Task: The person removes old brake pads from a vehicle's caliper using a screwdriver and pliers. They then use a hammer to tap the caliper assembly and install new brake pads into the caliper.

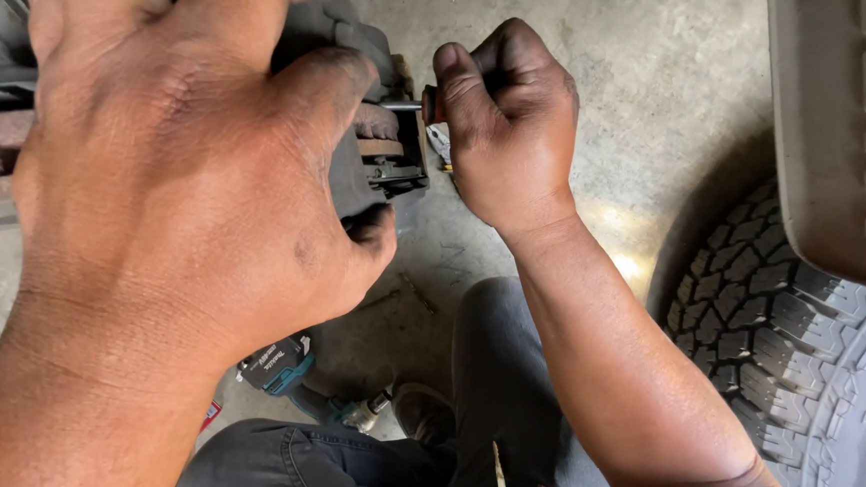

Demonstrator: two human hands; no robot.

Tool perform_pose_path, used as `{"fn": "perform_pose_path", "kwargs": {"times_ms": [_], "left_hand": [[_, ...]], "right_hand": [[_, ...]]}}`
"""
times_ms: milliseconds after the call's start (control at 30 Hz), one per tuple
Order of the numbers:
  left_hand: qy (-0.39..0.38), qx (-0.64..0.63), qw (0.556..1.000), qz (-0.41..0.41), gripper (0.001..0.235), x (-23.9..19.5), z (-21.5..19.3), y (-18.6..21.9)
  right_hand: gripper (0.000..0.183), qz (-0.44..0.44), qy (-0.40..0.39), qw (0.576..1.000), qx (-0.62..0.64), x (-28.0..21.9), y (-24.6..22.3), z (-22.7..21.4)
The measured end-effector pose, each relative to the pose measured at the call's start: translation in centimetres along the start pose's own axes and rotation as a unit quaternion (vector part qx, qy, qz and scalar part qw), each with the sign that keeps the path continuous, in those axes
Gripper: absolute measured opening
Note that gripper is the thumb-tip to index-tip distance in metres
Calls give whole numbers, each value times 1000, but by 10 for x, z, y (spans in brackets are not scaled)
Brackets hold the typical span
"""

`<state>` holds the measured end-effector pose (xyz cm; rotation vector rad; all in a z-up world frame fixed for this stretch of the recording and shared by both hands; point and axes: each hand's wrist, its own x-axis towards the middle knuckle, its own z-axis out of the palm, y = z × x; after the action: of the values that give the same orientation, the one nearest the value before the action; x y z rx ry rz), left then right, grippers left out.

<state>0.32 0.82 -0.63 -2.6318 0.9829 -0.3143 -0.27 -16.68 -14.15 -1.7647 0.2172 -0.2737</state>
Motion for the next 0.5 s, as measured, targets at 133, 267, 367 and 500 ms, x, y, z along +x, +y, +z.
{"fn": "perform_pose_path", "kwargs": {"times_ms": [133,267,367,500], "left_hand": [[11,-30,999,5,57,2,-3,-1],[35,-62,997,-1,50,5,-7,4],[-7,-7,1000,-23,45,5,-7,4],[48,-48,998,-6,48,6,-6,4]], "right_hand": [[29,-5,24,999,31,-5,-4,3],[28,5,-24,999,43,2,-1,-5],[31,5,-127,990,56,23,21,-12],[30,-37,-169,978,119,38,-15,-16]]}}
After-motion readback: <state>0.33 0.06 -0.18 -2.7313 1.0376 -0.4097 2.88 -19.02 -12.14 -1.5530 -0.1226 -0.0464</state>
